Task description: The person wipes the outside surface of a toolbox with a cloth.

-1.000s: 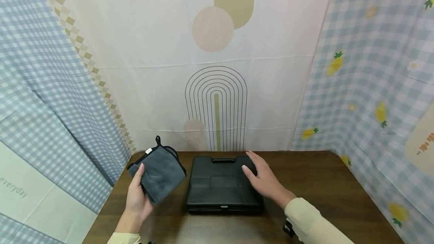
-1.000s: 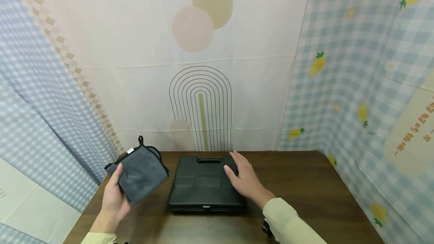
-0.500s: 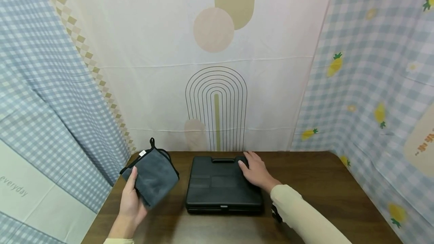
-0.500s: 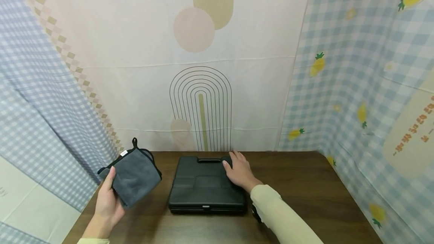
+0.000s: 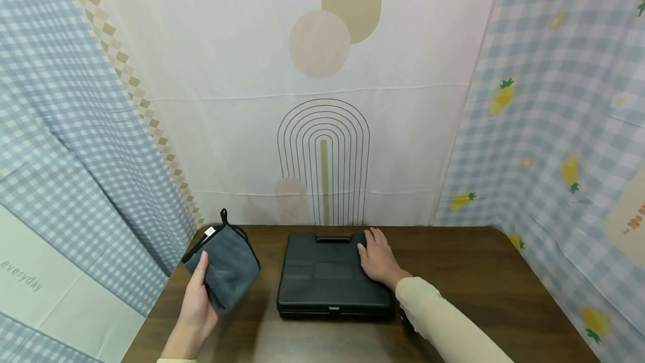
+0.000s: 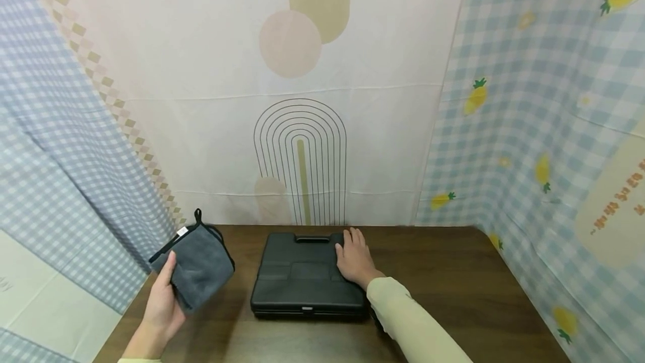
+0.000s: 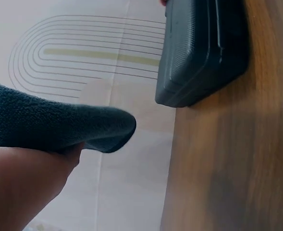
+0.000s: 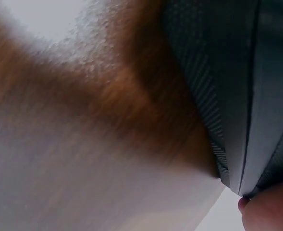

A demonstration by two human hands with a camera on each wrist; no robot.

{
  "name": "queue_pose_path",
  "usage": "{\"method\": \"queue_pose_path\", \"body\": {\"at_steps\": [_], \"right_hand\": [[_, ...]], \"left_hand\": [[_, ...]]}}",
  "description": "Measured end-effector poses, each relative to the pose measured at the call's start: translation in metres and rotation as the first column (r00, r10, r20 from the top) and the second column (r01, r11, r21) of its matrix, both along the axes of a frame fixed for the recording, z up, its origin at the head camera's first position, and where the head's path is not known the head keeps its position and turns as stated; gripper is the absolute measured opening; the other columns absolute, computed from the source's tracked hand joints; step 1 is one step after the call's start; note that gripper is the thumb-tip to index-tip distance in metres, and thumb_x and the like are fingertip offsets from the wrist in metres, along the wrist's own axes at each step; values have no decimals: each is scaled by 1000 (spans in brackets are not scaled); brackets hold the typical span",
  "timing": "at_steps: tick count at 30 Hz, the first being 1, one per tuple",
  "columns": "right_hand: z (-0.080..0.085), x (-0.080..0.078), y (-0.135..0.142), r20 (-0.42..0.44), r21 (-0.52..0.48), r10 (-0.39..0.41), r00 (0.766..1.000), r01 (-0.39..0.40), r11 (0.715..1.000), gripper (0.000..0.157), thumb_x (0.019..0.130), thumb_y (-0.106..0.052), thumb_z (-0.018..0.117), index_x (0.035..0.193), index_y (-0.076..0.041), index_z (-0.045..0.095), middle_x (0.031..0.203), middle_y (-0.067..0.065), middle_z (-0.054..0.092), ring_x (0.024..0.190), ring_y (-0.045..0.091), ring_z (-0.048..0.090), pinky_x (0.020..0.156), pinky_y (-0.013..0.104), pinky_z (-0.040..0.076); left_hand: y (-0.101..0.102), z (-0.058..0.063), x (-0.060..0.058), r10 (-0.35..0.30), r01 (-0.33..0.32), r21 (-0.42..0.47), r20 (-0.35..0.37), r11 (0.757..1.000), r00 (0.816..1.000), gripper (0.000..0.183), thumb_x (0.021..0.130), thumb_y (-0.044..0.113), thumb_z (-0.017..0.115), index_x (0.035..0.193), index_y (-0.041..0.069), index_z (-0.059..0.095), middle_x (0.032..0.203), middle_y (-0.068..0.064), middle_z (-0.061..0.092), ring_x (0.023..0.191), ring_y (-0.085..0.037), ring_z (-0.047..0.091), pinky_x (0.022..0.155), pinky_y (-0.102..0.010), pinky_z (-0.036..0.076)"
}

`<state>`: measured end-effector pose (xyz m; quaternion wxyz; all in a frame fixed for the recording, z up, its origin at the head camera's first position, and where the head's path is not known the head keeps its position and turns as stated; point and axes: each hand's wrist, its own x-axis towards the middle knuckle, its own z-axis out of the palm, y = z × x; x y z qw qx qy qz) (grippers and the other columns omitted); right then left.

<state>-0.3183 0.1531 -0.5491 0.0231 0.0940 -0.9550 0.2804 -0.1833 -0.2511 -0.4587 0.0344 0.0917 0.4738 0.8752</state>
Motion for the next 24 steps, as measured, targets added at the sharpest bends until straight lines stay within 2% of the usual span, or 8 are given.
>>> {"method": "queue_pose_path", "body": {"at_steps": [3, 5, 11, 14, 16, 17, 20, 24], "right_hand": [[-1, 0, 0, -13, -11, 5, 1000, -5, 1000, 62, 116, -30, 42, 163, 9, 33, 171, 33, 27, 163, 52, 19, 129, 67, 25], [-1, 0, 0, -22, -16, 6, 1000, -7, 1000, 61, 116, -29, 42, 162, 10, 33, 171, 33, 27, 163, 52, 19, 129, 67, 25], [-3, -1, 0, -24, -7, 2, 1000, -2, 1000, 62, 116, -29, 42, 163, 10, 32, 172, 32, 27, 163, 51, 19, 130, 66, 24], [-2, -1, 0, -27, -9, 4, 1000, -4, 1000, 62, 116, -30, 42, 163, 10, 32, 172, 32, 27, 164, 51, 19, 131, 65, 24], [-2, -1, 0, -32, -14, 4, 999, -4, 1000, 61, 116, -29, 42, 163, 10, 32, 172, 32, 27, 163, 51, 19, 130, 66, 24], [-2, -1, 0, -33, -16, 3, 999, -3, 1000, 61, 116, -29, 42, 163, 10, 33, 172, 32, 27, 163, 51, 19, 130, 66, 24], [-3, 0, 1, -33, -21, -2, 999, 1, 1000, 61, 116, -29, 43, 163, 9, 33, 172, 32, 27, 163, 51, 19, 130, 66, 24], [-5, 0, 1, -34, -23, -1, 999, 0, 1000, 62, 116, -30, 43, 163, 9, 33, 172, 32, 28, 163, 51, 19, 130, 66, 24]], "left_hand": [[2, -2, -2, 61, -55, -96, 57, 994, 997, 38, 115, 52, 32, 140, 35, 56, 125, 22, 70, 115, 3, 67, 98, -20, 56], [5, -4, -5, 106, -89, -175, 90, 981, 990, 39, 114, 55, 34, 142, 35, 53, 123, 23, 69, 113, 4, 66, 97, -19, 56], [19, -9, -13, 217, -157, -340, 148, 927, 965, 50, 113, 58, 36, 154, 30, 39, 122, 24, 65, 111, 5, 63, 95, -19, 54], [26, -12, -19, 275, -191, -388, 175, 902, 945, 54, 112, 59, 39, 153, 22, 41, 115, 23, 66, 106, 4, 62, 91, -19, 54], [32, -15, -24, 320, -210, -442, 191, 872, 928, 58, 112, 58, 42, 150, 15, 45, 109, 19, 66, 99, 2, 62, 86, -20, 54], [35, -16, -26, 342, -218, -479, 188, 850, 921, 60, 112, 57, 43, 150, 11, 46, 109, 16, 66, 97, 1, 61, 84, -20, 54], [46, -24, -33, 398, -235, -606, 147, 760, 906, 67, 112, 53, 47, 151, -1, 50, 114, 0, 68, 95, -5, 59, 81, -22, 52], [66, -38, -41, 410, -271, -754, -3, 598, 912, 60, 113, 43, 52, 150, -5, 55, 130, -22, 69, 109, -21, 65, 90, -31, 52]]}}
